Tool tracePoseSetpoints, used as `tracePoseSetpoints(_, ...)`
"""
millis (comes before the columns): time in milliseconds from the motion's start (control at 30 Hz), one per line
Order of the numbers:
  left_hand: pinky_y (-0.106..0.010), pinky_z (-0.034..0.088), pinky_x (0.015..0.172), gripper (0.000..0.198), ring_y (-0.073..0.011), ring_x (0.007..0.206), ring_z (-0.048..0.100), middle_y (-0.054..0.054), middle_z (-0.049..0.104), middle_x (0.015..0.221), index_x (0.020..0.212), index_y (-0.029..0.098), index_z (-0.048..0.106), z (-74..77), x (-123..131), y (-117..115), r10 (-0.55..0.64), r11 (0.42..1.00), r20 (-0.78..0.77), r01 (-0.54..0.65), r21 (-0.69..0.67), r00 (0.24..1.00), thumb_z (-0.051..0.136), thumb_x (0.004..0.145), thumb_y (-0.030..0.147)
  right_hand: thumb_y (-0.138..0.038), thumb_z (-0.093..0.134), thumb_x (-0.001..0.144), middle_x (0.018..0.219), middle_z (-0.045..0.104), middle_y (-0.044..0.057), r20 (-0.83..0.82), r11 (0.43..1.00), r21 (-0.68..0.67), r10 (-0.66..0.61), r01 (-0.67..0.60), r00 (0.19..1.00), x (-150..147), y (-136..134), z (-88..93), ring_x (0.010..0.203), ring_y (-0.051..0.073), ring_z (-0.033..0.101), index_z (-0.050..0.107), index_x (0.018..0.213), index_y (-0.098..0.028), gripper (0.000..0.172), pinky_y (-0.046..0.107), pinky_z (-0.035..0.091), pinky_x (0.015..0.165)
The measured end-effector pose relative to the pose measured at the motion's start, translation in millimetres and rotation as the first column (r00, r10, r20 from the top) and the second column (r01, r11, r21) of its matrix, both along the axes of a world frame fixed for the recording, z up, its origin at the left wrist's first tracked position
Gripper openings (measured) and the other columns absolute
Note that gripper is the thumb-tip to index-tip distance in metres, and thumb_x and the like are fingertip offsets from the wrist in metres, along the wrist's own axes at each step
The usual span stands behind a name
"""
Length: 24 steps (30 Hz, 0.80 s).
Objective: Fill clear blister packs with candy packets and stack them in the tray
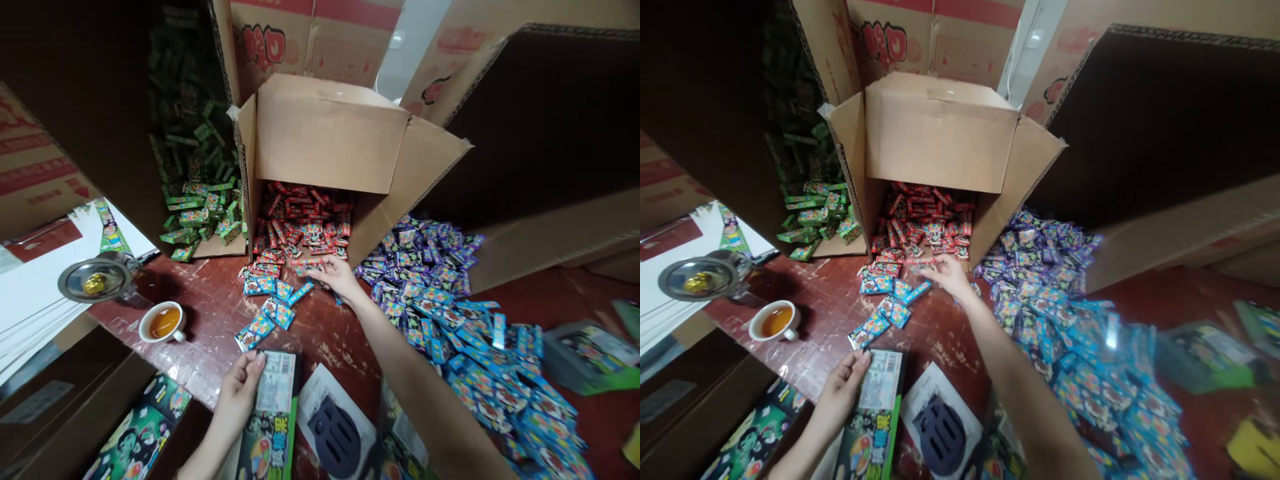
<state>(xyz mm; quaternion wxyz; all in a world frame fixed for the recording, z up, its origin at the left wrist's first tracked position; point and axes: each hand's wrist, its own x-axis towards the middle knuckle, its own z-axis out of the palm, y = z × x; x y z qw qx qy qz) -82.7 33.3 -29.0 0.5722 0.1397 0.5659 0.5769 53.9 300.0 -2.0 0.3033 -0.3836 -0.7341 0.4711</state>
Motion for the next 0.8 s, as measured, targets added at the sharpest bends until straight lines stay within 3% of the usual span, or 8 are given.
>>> tracePoseSetpoints(67, -0.017, 0.042, 0.05, 0.047, -0.0065, 0.05, 0.051, 0.005, 0.058, 0.058, 0.079, 0.015, 0.056, 1.7, 3, 3, 0.002, 1.0, -0.022, -0.002, 0.002, 1.0, 0.072, 0.067, 0.058, -0.056, 0.066, 0.075, 0.079, 0.065, 0.004, -0.095, 0.986, -0.162, 0.033, -0.048, 0.995, 20, -27, 5.2, 0.063, 0.014, 0.059, 0.06, 0.09, -0.015, 0.044, 0.026, 0.047, 0.057)
tracePoseSetpoints(200, -0.016, 0.041, 0.05, 0.046, -0.0059, 0.049, 0.049, 0.005, 0.057, 0.059, 0.082, 0.015, 0.057, 9.0, 15, 4, -0.062, 0.998, -0.064, 0.064, 0.016, 0.996, 0.069, 0.07, 0.058, -0.045, 0.079, 0.067, 0.089, 0.068, 0.003, -0.356, 0.893, -0.429, -0.032, -0.133, 0.934, 31, -74, 12.1, 0.079, 0.014, 0.065, 0.061, 0.098, -0.019, 0.044, 0.027, 0.051, 0.073)
tracePoseSetpoints(333, -0.016, 0.04, 0.049, 0.045, -0.006, 0.05, 0.049, 0.004, 0.058, 0.059, 0.084, 0.015, 0.058, 17.0, 27, -1, -0.087, 0.996, -0.118, 0.09, 0.022, 0.989, 0.068, 0.072, 0.057, -0.038, 0.086, 0.059, 0.079, 0.069, 0.0, -0.369, 0.914, -0.37, 0.022, -0.168, 0.929, 19, -98, 13.3, 0.073, 0.015, 0.066, 0.059, 0.088, -0.02, 0.043, 0.028, 0.053, 0.069)
tracePoseSetpoints(433, -0.016, 0.038, 0.049, 0.044, -0.0056, 0.049, 0.047, 0.005, 0.057, 0.058, 0.084, 0.015, 0.059, 20.1, 32, -5, -0.111, 0.993, -0.135, 0.116, 0.035, 0.985, 0.068, 0.072, 0.056, -0.042, 0.078, 0.069, 0.079, 0.07, 0.004, -0.248, 0.875, -0.294, 0.318, -0.384, 0.915, 15, -103, 20.1, 0.072, 0.017, 0.066, 0.066, 0.085, -0.017, 0.032, 0.031, 0.054, 0.069)
tracePoseSetpoints(533, -0.016, 0.038, 0.05, 0.043, -0.0057, 0.05, 0.047, 0.004, 0.058, 0.059, 0.086, 0.015, 0.06, 21.1, 32, -6, -0.124, 0.99, -0.132, 0.132, 0.05, 0.983, 0.068, 0.073, 0.055, -0.035, 0.069, 0.08, 0.102, 0.069, 0.008, -0.093, 0.805, -0.123, 0.573, -0.581, 0.814, 20, -107, 29.1, 0.094, 0.02, 0.065, 0.071, 0.099, -0.017, 0.027, 0.037, 0.05, 0.087)
tracePoseSetpoints(633, -0.017, 0.041, 0.052, 0.044, -0.0072, 0.052, 0.051, 0.003, 0.061, 0.062, 0.087, 0.015, 0.06, 20.6, 29, -6, -0.078, 0.995, -0.117, 0.084, 0.05, 0.99, 0.068, 0.073, 0.056, -0.033, 0.069, 0.08, 0.113, 0.066, 0.01, -0.051, 0.849, -0.083, 0.519, -0.521, 0.853, 29, -117, 26.9, 0.1, 0.02, 0.063, 0.068, 0.111, -0.019, 0.034, 0.037, 0.05, 0.088)
tracePoseSetpoints(733, -0.017, 0.04, 0.05, 0.046, -0.0073, 0.05, 0.051, 0.003, 0.061, 0.061, 0.084, 0.015, 0.061, 16.3, 25, -7, -0.059, 0.997, -0.102, 0.063, 0.035, 0.993, 0.069, 0.07, 0.058, -0.039, 0.071, 0.078, 0.099, 0.07, 0.01, -0.122, 0.872, -0.221, 0.419, -0.436, 0.9, 34, -130, 13.1, 0.085, 0.018, 0.066, 0.071, 0.095, -0.016, 0.029, 0.03, 0.053, 0.07)
tracePoseSetpoints(800, -0.017, 0.038, 0.049, 0.046, -0.0066, 0.048, 0.049, 0.003, 0.06, 0.059, 0.083, 0.014, 0.061, 11.4, 24, -9, -0.062, 0.998, -0.092, 0.065, 0.027, 0.994, 0.069, 0.07, 0.058, -0.042, 0.071, 0.078, 0.098, 0.07, 0.011, -0.162, 0.852, -0.267, 0.421, -0.45, 0.892, 34, -137, 3.8, 0.09, 0.02, 0.066, 0.072, 0.084, -0.014, 0.028, 0.029, 0.054, 0.071)
